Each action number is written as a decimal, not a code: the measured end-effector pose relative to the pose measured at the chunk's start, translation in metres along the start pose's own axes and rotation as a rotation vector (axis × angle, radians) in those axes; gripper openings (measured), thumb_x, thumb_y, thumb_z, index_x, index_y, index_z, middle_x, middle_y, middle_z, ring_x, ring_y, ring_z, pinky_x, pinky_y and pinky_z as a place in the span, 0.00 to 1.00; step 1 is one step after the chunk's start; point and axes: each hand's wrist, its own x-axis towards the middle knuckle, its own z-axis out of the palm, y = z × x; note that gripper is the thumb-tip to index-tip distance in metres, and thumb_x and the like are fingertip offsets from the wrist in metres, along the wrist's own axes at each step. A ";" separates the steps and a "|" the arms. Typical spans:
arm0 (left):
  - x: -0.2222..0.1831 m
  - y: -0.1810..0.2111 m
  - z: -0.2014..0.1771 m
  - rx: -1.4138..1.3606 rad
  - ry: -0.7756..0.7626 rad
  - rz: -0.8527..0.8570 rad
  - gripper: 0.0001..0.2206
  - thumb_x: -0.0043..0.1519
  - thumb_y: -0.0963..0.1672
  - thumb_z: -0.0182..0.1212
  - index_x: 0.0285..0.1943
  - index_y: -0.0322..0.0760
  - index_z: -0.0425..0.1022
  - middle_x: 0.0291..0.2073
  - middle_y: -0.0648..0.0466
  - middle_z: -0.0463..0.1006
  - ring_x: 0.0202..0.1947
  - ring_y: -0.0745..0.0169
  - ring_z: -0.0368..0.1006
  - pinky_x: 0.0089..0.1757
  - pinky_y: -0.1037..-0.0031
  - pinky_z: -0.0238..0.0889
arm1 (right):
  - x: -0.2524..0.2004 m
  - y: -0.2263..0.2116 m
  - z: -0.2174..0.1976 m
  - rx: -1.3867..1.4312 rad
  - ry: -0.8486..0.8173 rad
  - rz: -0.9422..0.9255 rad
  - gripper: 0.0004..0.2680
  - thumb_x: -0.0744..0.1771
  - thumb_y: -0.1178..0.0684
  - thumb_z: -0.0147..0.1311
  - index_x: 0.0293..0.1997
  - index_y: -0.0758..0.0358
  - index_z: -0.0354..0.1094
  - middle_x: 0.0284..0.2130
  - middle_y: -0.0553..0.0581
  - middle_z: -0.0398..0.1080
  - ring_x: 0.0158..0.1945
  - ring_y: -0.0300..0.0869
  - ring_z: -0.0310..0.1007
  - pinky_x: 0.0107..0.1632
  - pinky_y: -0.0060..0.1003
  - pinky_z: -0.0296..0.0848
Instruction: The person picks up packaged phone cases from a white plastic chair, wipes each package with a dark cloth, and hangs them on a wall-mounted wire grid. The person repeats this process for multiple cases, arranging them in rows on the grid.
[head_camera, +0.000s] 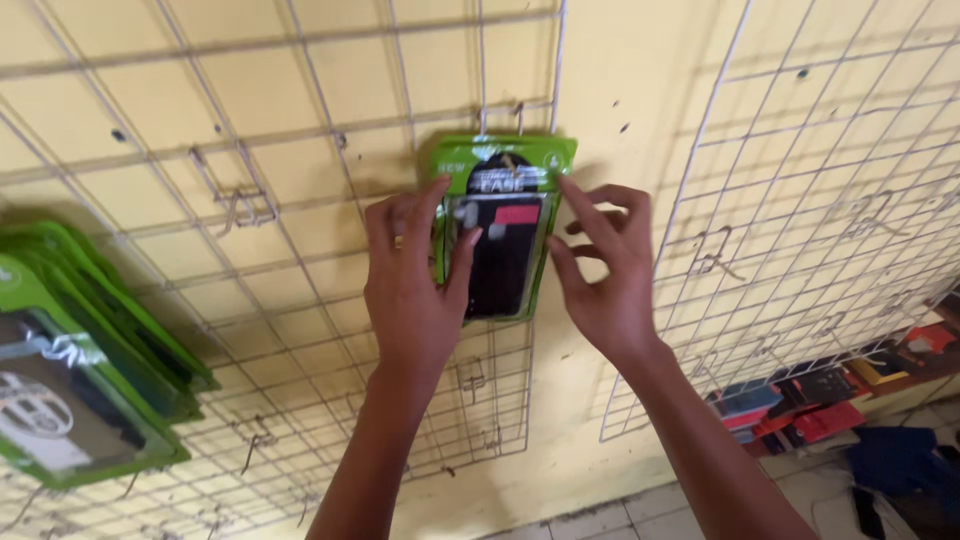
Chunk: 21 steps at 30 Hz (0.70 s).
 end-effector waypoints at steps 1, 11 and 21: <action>-0.004 0.000 -0.003 -0.033 -0.022 -0.040 0.23 0.65 0.44 0.69 0.70 0.44 0.69 0.53 0.47 0.69 0.50 0.52 0.74 0.43 0.65 0.73 | -0.007 0.000 -0.002 -0.003 0.016 0.017 0.23 0.66 0.68 0.61 0.69 0.55 0.65 0.57 0.59 0.57 0.49 0.40 0.72 0.45 0.29 0.82; -0.156 0.001 -0.084 -0.293 -0.159 -0.565 0.17 0.63 0.39 0.62 0.61 0.36 0.71 0.49 0.51 0.76 0.50 0.60 0.76 0.45 0.72 0.75 | -0.145 -0.026 0.015 0.236 -0.187 0.220 0.17 0.65 0.65 0.59 0.60 0.59 0.70 0.50 0.58 0.65 0.49 0.44 0.72 0.46 0.34 0.78; -0.424 0.013 -0.269 0.051 -0.033 -1.311 0.15 0.66 0.45 0.56 0.61 0.40 0.75 0.50 0.52 0.82 0.50 0.60 0.78 0.47 0.68 0.72 | -0.308 -0.113 0.108 0.460 -0.850 0.333 0.12 0.67 0.56 0.58 0.57 0.58 0.73 0.50 0.56 0.68 0.50 0.47 0.72 0.49 0.40 0.75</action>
